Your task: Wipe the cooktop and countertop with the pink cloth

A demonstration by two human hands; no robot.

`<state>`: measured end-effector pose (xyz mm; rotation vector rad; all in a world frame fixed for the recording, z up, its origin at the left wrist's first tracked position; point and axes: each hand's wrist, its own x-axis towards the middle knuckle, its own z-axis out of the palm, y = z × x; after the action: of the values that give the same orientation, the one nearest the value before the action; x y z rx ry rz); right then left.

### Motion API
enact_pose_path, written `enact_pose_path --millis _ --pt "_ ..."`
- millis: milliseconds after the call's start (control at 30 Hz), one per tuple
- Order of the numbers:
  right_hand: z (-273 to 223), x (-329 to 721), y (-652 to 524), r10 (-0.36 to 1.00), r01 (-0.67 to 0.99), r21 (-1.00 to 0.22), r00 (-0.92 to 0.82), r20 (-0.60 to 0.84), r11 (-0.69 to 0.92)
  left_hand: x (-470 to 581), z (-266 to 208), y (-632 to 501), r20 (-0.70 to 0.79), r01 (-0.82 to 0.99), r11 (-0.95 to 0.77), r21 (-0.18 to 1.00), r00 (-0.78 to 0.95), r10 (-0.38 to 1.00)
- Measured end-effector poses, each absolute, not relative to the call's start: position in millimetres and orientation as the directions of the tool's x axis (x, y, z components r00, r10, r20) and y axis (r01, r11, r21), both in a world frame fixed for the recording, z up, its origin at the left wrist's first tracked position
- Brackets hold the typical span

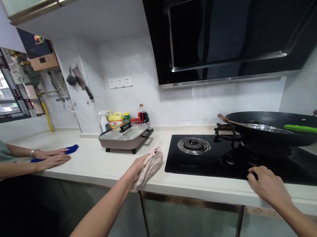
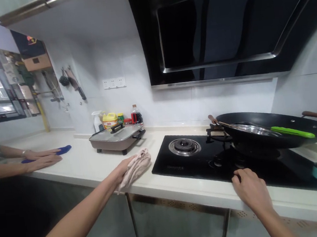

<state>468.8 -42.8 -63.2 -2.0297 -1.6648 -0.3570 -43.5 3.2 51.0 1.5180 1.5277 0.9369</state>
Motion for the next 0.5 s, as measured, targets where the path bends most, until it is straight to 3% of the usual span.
enact_pose_path --millis 133,333,500 --pt "-61 467 -45 0.843 0.968 -0.206 0.226 0.488 -0.141 -44 48 18 -0.021 0.445 0.013 0.895 0.013 1.000" --pt "-60 467 -45 0.842 0.966 -0.222 0.227 0.490 -0.131 -77 61 30 0.153 0.676 0.037 0.736 -0.220 0.963" --pt "-64 469 -42 0.837 0.971 -0.206 0.210 0.505 -0.119 -85 69 23 0.323 0.785 0.009 0.619 -0.265 0.908"
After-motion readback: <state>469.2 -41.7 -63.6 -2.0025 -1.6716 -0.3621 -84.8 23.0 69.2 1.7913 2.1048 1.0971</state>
